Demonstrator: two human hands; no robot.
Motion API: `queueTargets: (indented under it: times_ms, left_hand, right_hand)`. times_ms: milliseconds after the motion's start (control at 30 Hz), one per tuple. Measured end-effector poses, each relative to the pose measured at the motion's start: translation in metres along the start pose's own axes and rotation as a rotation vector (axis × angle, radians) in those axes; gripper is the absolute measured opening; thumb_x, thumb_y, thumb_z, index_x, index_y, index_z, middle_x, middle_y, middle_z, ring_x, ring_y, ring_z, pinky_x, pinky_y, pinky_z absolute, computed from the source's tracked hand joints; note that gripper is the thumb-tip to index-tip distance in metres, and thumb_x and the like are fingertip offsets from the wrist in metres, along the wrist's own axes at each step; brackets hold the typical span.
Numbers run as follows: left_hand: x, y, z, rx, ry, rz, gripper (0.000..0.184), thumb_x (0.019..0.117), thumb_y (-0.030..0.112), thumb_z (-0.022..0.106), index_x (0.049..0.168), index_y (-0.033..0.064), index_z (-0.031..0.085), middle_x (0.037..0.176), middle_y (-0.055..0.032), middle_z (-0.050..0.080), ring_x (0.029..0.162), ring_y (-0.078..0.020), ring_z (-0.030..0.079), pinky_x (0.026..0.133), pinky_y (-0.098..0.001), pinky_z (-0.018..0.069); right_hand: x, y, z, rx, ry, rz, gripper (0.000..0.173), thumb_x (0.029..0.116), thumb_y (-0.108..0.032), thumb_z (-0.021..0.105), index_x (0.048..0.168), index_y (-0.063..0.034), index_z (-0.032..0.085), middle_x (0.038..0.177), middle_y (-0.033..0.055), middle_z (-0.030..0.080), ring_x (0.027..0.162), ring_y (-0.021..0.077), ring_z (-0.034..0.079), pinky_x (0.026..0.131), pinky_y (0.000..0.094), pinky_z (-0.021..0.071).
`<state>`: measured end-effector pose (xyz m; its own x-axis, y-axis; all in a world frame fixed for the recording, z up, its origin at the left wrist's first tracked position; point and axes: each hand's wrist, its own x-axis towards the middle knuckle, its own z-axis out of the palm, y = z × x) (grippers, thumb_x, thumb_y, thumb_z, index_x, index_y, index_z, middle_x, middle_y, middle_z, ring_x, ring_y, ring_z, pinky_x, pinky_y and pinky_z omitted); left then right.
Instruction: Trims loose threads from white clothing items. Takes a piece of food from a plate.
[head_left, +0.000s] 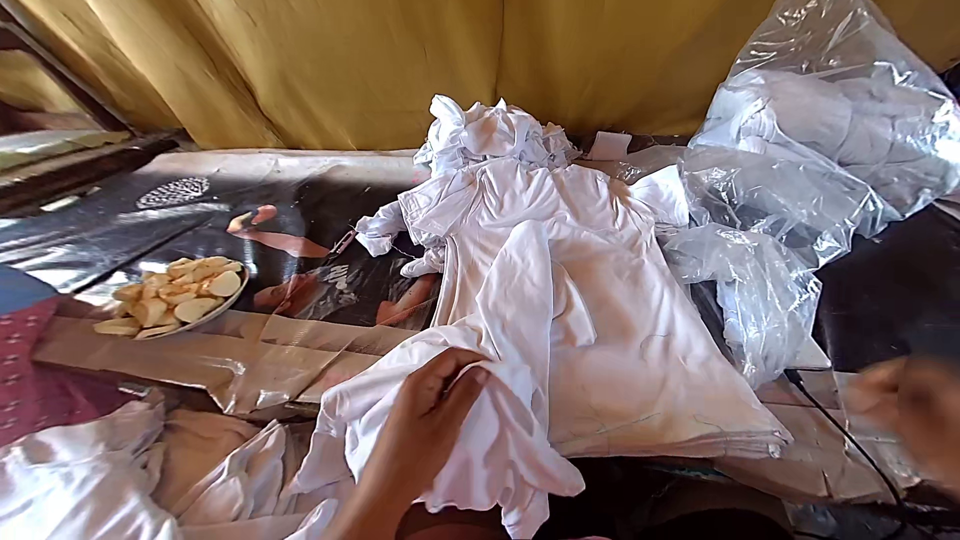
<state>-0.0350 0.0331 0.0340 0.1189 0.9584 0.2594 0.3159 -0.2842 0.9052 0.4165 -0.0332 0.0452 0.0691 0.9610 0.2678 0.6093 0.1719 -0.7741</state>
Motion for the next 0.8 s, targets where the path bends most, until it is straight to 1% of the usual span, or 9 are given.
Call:
queueTargets:
  times_ms: [67, 167, 267, 333, 433, 500, 633, 733, 800]
  left_hand:
    - [0.008, 0.028, 0.021, -0.19, 0.004, -0.148, 0.019, 0.1029, 0.013, 0.05, 0.103, 0.0133, 0.069, 0.079, 0.0063, 0.068, 0.07, -0.0004, 0.064, 0.065, -0.0161, 0.0534]
    - [0.016, 0.06, 0.032, -0.351, 0.061, -0.231, 0.023, 0.1067, 0.012, 0.046, 0.103, 0.0133, 0.069, 0.077, 0.0024, 0.068, 0.065, -0.0023, 0.064, 0.06, -0.0165, 0.0548]
    - [0.02, 0.065, 0.017, -0.173, 0.019, -0.098, 0.009, 0.0991, 0.012, 0.061, 0.103, 0.0145, 0.069, 0.078, 0.0029, 0.068, 0.065, -0.0032, 0.063, 0.058, -0.0163, 0.0525]
    - [0.026, 0.062, 0.001, -0.05, -0.013, -0.056, 0.014, 0.0892, 0.015, 0.073, 0.103, 0.016, 0.071, 0.078, 0.0041, 0.069, 0.066, -0.0049, 0.064, 0.057, -0.0186, 0.0532]
    - [0.038, 0.048, -0.012, -0.259, 0.0, -0.093, 0.03, 0.0933, 0.008, 0.067, 0.123, 0.008, 0.064, 0.095, -0.0029, 0.072, 0.074, -0.0108, 0.068, 0.063, -0.0243, 0.058]
    - [0.041, 0.029, -0.016, -0.281, 0.023, -0.096, 0.037, 0.0989, 0.015, 0.06, 0.135, 0.0073, 0.056, 0.113, -0.006, 0.069, 0.089, -0.0167, 0.071, 0.075, -0.0317, 0.061]
    - [-0.002, 0.0, 0.002, 0.142, 0.018, 0.004, 0.048, 0.0854, 0.034, 0.078, 0.12, 0.004, 0.063, 0.108, -0.0037, 0.07, 0.056, -0.002, 0.056, 0.049, -0.0217, 0.0488]
    - [-0.054, 0.0, 0.033, 0.458, -0.159, -0.031, 0.089, 0.0691, 0.044, 0.092, 0.136, -0.0035, 0.056, 0.133, -0.029, 0.057, 0.076, -0.0313, 0.067, 0.063, -0.0454, 0.0569]
    - [-0.08, -0.025, 0.052, 0.65, -0.141, 0.012, 0.083, 0.0721, 0.031, 0.091, 0.138, -0.0055, 0.057, 0.142, -0.0436, 0.044, 0.096, -0.0548, 0.067, 0.072, -0.0611, 0.0575]
  right_hand:
    - [-0.01, -0.035, 0.071, 0.199, -0.217, -0.055, 0.041, 0.0881, -0.051, 0.076, 0.11, -0.0174, 0.068, 0.096, -0.0106, 0.068, 0.067, -0.0087, 0.053, 0.057, 0.013, 0.045]
    - [-0.016, -0.075, 0.162, 0.341, -0.406, -0.097, 0.077, 0.08, -0.053, 0.081, 0.132, -0.0007, 0.061, 0.114, 0.0091, 0.071, 0.087, 0.0094, 0.067, 0.068, 0.0302, 0.056]
    - [0.0, -0.099, 0.181, 0.503, -0.62, -0.157, 0.023, 0.0928, -0.023, 0.069, 0.103, -0.003, 0.065, 0.076, 0.0022, 0.063, 0.063, 0.0048, 0.059, 0.055, 0.0244, 0.0489]
    - [0.023, -0.097, 0.153, 0.77, -0.751, -0.139, 0.012, 0.0973, -0.027, 0.068, 0.108, -0.0207, 0.07, 0.08, -0.0108, 0.068, 0.064, -0.0061, 0.061, 0.054, 0.014, 0.0517]
    - [0.06, -0.093, 0.115, 0.75, -0.451, 0.293, 0.01, 0.0995, -0.023, 0.059, 0.096, -0.0226, 0.068, 0.068, -0.005, 0.066, 0.044, -0.0027, 0.05, 0.039, 0.0138, 0.0416]
    - [0.076, -0.082, 0.111, 0.672, -0.301, 0.464, 0.02, 0.1085, -0.019, 0.047, 0.116, -0.0118, 0.064, 0.076, 0.0034, 0.068, 0.041, 0.0017, 0.044, 0.037, 0.0151, 0.0386]
    - [0.065, -0.07, 0.113, 0.874, -0.189, 0.537, 0.028, 0.1089, -0.011, 0.039, 0.127, -0.0082, 0.061, 0.074, 0.005, 0.067, 0.04, -0.0002, 0.045, 0.037, 0.0133, 0.0388]
    - [0.056, -0.082, 0.105, 1.039, -0.204, 0.504, 0.029, 0.1085, -0.014, 0.039, 0.119, -0.0117, 0.066, 0.072, 0.0038, 0.066, 0.039, -0.0025, 0.043, 0.038, 0.0116, 0.0389]
    - [0.056, -0.095, 0.1, 1.159, -0.289, 0.41, 0.028, 0.1075, -0.017, 0.043, 0.114, -0.0163, 0.071, 0.074, 0.0024, 0.069, 0.04, -0.004, 0.045, 0.039, 0.0106, 0.041]
